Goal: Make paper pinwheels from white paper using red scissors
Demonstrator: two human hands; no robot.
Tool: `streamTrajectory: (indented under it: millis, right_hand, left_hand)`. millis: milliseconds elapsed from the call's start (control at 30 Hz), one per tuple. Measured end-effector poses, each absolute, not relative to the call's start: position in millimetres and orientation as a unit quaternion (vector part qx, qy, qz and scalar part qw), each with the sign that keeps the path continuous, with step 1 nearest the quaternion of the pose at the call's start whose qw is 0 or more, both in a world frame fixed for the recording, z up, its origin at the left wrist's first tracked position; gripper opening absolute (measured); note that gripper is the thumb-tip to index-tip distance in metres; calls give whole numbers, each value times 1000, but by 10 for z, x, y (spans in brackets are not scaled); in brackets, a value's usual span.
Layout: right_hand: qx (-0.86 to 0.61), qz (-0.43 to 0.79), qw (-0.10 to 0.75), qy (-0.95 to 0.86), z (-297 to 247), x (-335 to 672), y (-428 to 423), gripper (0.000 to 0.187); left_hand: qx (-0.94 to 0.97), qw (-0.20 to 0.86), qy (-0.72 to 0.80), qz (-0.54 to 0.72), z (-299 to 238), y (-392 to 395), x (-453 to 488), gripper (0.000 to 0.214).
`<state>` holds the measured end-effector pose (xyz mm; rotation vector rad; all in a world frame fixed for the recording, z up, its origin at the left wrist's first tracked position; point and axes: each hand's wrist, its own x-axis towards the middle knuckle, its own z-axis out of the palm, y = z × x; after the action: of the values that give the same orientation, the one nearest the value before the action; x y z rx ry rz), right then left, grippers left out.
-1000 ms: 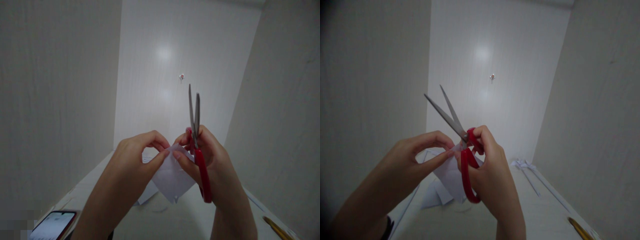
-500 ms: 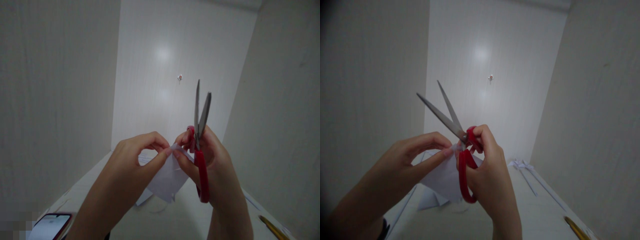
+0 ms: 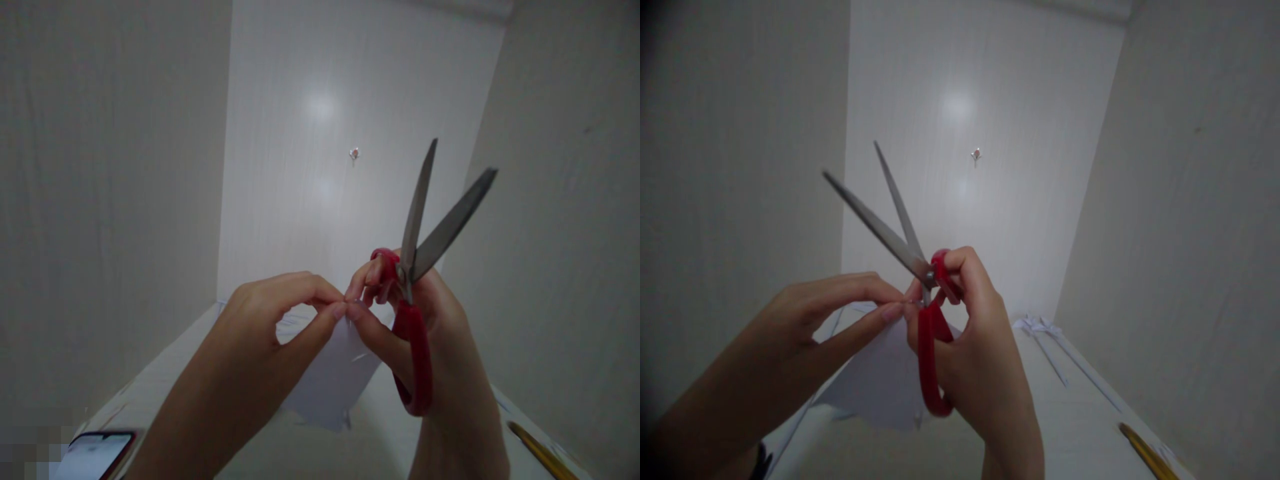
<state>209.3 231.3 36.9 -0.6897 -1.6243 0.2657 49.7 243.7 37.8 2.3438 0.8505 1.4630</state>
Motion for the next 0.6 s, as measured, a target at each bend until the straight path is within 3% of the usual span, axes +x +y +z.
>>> streamTrajectory:
  millis: [367,600]
  right_hand:
    - [-224,222,635,-705,356,2131,2339,19]
    - [-245,216,637,-699,349,2120,2319,25]
  left_hand:
    - [797,106,291,518,406,2417,510,15]
    - [794,80,295,525,413,2407,506,17]
